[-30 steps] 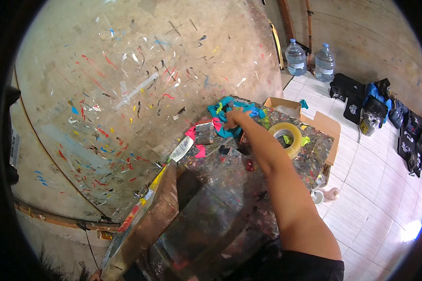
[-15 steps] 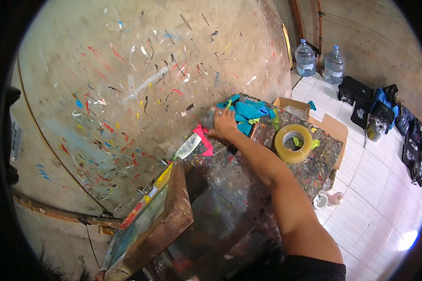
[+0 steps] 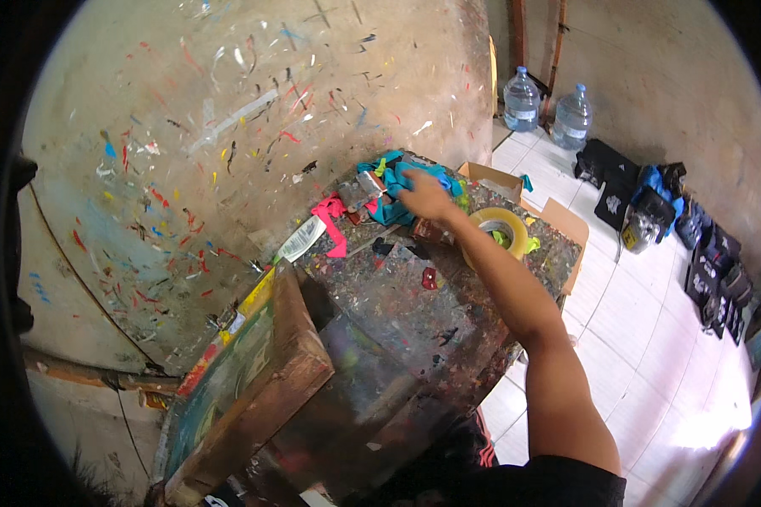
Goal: The person prepares a screen printing frame by applying clear tape to the mesh, then uses a brush to apply white ink to the taped area. They then apply red ink and use a squeegee to spread it across the mesh. Finally, they place a black t-shirt under the screen to prepare for printing.
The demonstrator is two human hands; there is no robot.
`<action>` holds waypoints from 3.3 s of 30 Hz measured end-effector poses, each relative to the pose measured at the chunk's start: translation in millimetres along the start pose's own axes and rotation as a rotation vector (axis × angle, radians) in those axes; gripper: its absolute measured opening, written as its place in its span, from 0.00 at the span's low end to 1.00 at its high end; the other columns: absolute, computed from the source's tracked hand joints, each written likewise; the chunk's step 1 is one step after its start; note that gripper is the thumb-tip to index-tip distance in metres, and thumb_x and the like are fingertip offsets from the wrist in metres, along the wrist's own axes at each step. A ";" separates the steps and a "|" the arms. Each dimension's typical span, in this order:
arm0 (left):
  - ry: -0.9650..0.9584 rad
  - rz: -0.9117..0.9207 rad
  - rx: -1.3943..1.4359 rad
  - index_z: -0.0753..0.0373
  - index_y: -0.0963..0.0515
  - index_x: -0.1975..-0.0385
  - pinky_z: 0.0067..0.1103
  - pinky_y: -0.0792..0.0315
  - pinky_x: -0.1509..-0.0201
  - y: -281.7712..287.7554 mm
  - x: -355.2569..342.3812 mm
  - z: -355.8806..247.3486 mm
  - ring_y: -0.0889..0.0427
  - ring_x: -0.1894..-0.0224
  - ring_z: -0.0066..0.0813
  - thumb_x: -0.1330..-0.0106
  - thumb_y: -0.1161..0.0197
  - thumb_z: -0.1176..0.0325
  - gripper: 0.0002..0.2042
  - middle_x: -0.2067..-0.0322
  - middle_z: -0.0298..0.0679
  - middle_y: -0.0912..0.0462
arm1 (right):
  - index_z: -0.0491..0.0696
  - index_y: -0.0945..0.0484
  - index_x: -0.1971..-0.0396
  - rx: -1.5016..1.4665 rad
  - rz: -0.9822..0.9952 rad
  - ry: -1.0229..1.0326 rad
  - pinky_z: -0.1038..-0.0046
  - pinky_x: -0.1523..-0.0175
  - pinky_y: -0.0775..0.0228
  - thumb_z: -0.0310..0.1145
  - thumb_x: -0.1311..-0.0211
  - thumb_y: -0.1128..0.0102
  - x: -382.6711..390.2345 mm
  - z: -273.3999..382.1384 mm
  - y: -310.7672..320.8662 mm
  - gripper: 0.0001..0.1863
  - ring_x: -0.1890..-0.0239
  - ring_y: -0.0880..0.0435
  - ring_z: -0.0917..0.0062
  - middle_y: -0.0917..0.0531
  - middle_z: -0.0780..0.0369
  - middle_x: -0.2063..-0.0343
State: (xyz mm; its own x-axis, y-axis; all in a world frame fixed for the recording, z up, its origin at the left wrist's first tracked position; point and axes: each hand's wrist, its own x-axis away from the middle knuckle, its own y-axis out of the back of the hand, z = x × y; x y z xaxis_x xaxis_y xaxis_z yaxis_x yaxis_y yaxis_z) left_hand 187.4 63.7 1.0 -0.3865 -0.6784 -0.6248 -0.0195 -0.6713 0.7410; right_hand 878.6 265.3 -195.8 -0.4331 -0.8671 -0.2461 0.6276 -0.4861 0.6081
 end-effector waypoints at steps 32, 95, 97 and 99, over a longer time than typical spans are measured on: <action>0.010 -0.080 0.125 0.62 0.17 0.57 0.41 0.32 0.60 -16.4 -2.2 1.1 0.22 0.67 0.52 0.37 0.45 0.28 0.37 0.67 0.48 0.19 | 0.47 0.42 0.28 0.364 0.008 -0.148 0.49 0.34 0.34 0.47 0.41 0.32 -17.3 -41.8 -3.1 0.44 0.36 0.30 0.42 0.33 0.38 0.36; -0.054 -0.106 0.028 0.62 0.17 0.54 0.42 0.29 0.56 -6.4 -17.1 -3.2 0.19 0.63 0.51 0.40 0.37 0.32 0.34 0.63 0.46 0.16 | 0.52 0.40 0.30 0.652 0.168 0.323 0.45 0.40 0.44 0.36 0.46 0.30 -61.5 63.8 -64.6 0.43 0.49 0.16 0.54 0.14 0.49 0.61; -0.039 -0.085 0.037 0.62 0.17 0.55 0.41 0.29 0.57 -6.8 -15.7 -2.6 0.18 0.63 0.51 0.39 0.39 0.31 0.35 0.64 0.46 0.16 | 0.50 0.40 0.31 0.682 0.211 0.309 0.42 0.39 0.45 0.39 0.45 0.29 -67.2 61.3 -77.2 0.42 0.50 0.15 0.57 0.13 0.51 0.60; -0.035 -0.099 0.066 0.62 0.17 0.55 0.41 0.29 0.58 -9.3 -15.4 -2.8 0.18 0.64 0.51 0.38 0.41 0.30 0.35 0.64 0.46 0.16 | 0.50 0.37 0.33 0.704 0.229 0.294 0.38 0.37 0.48 0.41 0.45 0.28 -69.0 57.6 -83.2 0.40 0.50 0.14 0.59 0.13 0.51 0.58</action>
State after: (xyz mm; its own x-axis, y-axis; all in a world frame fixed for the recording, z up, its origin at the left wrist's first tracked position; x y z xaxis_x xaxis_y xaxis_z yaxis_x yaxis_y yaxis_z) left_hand 196.2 79.6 3.1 -0.4120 -0.5983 -0.6873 -0.1191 -0.7124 0.6916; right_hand 819.0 371.8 -186.0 -0.0928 -0.9780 -0.1868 0.0815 -0.1945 0.9775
